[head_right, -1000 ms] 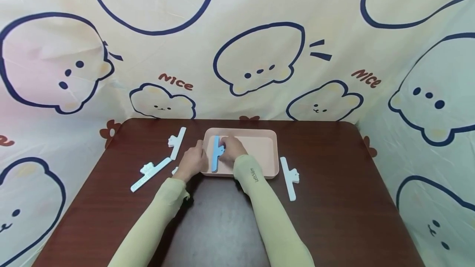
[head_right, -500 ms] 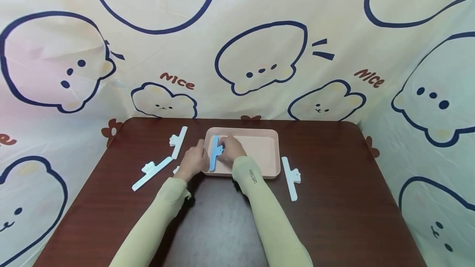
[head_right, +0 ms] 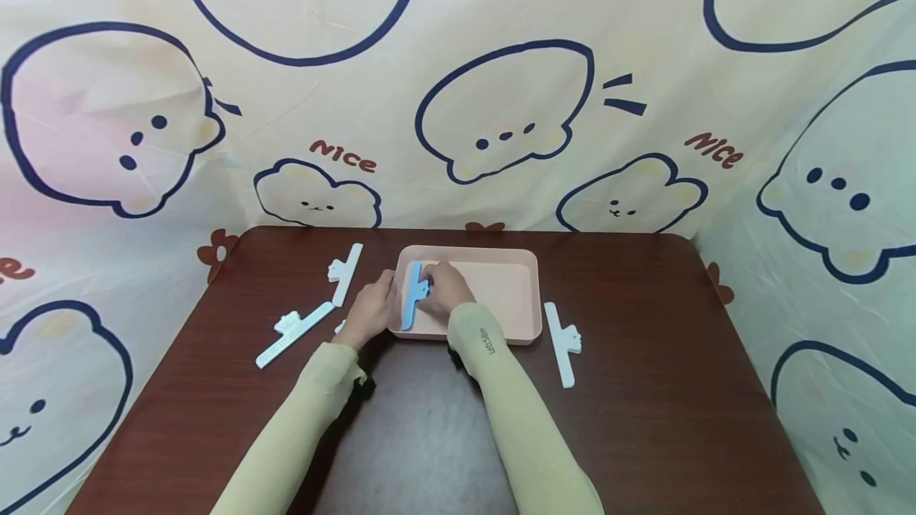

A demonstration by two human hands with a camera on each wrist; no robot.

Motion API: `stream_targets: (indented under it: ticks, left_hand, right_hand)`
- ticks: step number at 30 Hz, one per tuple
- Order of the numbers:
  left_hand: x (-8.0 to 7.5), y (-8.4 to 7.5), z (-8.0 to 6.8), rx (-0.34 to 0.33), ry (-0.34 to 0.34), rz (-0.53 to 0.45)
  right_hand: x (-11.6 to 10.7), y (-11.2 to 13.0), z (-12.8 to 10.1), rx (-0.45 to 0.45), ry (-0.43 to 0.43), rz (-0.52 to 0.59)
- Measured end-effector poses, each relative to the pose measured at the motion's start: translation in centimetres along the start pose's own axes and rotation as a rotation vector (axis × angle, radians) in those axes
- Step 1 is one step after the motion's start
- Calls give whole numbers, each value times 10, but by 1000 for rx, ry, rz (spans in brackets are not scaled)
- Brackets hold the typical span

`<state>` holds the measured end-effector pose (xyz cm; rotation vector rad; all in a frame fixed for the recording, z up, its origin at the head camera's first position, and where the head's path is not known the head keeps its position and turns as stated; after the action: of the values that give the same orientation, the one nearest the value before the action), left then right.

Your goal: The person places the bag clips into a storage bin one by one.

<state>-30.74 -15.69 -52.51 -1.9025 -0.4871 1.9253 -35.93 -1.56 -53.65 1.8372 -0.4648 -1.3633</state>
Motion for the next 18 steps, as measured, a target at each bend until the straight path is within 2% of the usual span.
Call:
stream_targets:
  ticks: [6,12,18]
  left_hand:
    - [-1,3,1,13,17,-49]
    - [0,8,4,-3,50,-105]
    - [0,9,3,-26,69,-104]
  right_hand:
    - [0,1,-1,2,-1,13]
    - [1,0,-1,11,8,14]
    - [2,0,-2,-4,12,18]
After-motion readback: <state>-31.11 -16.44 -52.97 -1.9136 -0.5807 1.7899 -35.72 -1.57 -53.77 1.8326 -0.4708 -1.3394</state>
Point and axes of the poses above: each hand's wrist, its own z-axis towards the middle knuckle, its own x-axis out of the palm, y = z × x, the point moved 7 cm from there along z, towards the middle knuckle, and after that the axes turned 7 degrees about z, right-handed, at the moved point
